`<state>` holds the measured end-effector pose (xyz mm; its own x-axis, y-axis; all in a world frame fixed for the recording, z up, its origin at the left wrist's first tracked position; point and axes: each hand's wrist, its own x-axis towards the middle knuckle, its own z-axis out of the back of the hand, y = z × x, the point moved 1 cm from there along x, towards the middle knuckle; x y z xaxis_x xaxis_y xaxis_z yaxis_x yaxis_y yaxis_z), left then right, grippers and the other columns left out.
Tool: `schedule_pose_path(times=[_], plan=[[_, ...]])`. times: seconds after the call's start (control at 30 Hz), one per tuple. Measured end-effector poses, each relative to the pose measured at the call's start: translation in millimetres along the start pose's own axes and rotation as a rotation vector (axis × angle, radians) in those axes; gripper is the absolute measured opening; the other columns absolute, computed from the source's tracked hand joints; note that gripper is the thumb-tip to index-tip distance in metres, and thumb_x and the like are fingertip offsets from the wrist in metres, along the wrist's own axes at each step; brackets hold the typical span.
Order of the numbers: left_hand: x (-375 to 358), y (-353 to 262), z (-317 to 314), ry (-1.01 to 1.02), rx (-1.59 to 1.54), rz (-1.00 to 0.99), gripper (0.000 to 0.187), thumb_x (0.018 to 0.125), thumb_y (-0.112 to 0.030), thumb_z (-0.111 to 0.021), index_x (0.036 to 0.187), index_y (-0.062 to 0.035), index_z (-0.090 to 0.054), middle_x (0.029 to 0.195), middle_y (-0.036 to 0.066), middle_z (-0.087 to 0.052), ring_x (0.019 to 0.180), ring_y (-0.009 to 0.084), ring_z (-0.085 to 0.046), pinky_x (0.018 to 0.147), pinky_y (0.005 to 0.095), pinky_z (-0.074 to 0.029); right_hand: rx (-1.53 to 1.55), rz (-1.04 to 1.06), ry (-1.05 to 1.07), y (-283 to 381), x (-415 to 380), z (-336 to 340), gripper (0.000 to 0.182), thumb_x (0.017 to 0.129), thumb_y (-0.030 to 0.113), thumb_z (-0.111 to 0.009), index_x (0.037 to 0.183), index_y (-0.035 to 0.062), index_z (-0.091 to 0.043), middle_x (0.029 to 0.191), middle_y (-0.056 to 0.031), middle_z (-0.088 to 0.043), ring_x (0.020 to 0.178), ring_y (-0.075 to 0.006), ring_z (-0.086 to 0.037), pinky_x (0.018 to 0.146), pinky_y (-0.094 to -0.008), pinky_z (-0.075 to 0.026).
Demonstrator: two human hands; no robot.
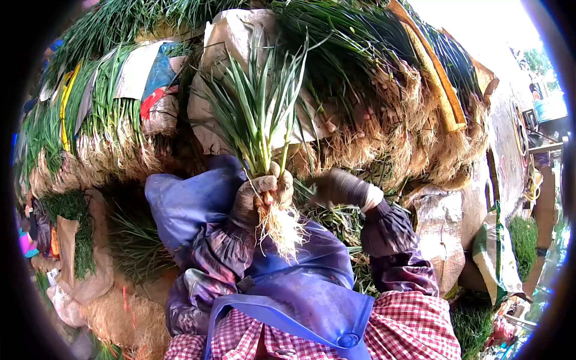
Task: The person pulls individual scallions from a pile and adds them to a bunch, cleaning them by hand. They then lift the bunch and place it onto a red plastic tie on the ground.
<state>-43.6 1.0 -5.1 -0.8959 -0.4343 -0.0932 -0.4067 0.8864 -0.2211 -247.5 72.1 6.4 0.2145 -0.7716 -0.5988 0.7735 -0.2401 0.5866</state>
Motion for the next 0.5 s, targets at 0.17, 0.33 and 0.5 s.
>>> schedule_pose_path(times=[0.17,0.33,0.5], plan=[[-1.8,-0.7,-7.7,-0.060,0.023,0.032,0.013,0.082,-0.010,-0.062,0.093,-0.0083,-0.055,0.085,0.008,-0.055,0.062,0.0148,-0.047,0.051,0.0270,-0.041,1.203,0.231,-0.570,31.2,45.0,19.8,0.036,0.087,0.034,-0.069,0.107,0.0042,-0.064,0.071,0.0009,-0.060,0.056,-0.0067,-0.052,0.051,-0.0205,-0.042],[-2.4,-2.3,4.2,-0.010,0.025,-0.108,0.012,0.083,-0.009,-0.063,0.089,-0.0079,-0.053,0.083,0.009,-0.054,0.061,0.0159,-0.049,0.049,0.0285,-0.043,-0.237,0.178,-1.206,10.6,61.9,6.1,0.017,0.086,0.022,-0.068,0.092,0.0062,-0.066,0.068,-0.0071,-0.064,0.053,-0.0128,-0.055,0.049,-0.0331,-0.046],[-0.2,0.6,-1.7,-0.016,0.031,-0.070,0.012,0.083,-0.010,-0.063,0.086,-0.0083,-0.051,0.081,0.008,-0.052,0.057,0.0138,-0.045,0.049,0.0276,-0.042,1.245,0.243,-0.624,17.3,42.0,35.3,0.026,0.088,0.023,-0.068,0.102,0.0016,-0.065,0.076,-0.0017,-0.064,0.054,-0.0055,-0.052,0.048,-0.0179,-0.042]])
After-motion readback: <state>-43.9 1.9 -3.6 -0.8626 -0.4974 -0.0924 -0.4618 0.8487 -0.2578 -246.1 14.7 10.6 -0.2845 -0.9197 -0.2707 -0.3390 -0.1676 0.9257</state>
